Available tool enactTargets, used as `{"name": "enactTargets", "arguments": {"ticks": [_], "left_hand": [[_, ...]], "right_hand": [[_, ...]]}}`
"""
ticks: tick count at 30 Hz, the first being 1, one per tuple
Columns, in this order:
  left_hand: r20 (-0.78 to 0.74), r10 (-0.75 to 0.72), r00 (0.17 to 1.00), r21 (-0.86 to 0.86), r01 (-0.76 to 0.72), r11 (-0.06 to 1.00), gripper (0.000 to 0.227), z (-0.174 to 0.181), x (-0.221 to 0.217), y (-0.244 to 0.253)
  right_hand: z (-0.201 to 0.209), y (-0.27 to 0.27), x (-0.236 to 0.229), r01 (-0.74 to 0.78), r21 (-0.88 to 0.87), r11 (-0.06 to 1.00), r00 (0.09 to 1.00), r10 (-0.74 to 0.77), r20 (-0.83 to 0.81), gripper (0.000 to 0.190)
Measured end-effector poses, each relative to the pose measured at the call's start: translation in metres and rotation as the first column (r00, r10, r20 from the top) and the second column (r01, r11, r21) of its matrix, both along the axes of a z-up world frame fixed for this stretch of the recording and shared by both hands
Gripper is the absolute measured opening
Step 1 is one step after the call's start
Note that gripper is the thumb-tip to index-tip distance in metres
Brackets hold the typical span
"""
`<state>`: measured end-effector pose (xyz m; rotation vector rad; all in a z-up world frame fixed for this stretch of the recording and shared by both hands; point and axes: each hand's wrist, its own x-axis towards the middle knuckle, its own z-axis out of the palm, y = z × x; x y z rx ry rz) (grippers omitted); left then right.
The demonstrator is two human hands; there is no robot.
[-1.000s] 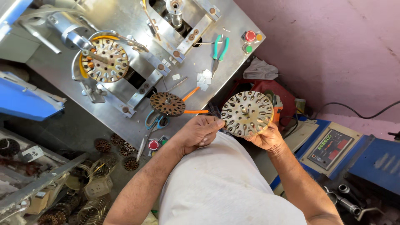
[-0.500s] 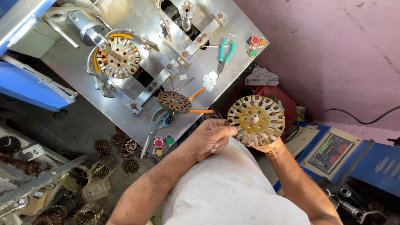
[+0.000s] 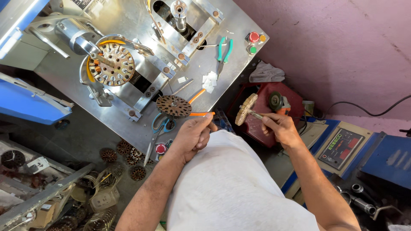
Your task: The person inserts small white plastic pieces into the slots of a circular metal stator using pliers and fingers. They retrieve more pieces from a plastic container and continue inserting them into the stator held in a jig.
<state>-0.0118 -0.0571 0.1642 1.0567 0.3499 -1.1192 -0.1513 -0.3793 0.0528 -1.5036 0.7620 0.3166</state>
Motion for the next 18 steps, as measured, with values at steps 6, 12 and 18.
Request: {"name": "enactTargets", "arguments": {"ticks": [6, 12, 18], "left_hand": [[-0.127, 0.196, 0.972, 0.049, -0.191, 0.98, 0.048, 0.001, -0.001, 0.012], [-0.169, 0.144, 0.975, 0.04, -0.139, 0.989, 0.043, -0.002, 0.0, 0.018], [-0.225, 0.109, 0.968, 0.01, -0.11, 0.994, 0.044, -0.015, -0.005, 0.019]], "right_hand": [[-0.093, -0.009, 0.001, -0.323, -0.508, 0.799, 0.903, 0.098, -0.419, 0.032], [-0.144, -0.025, -0.018, -0.46, -0.687, 0.563, 0.841, 0.029, -0.54, 0.028], [-0.147, -0.03, -0.023, -0.424, -0.642, 0.639, 0.81, -0.048, -0.584, 0.031]]}}
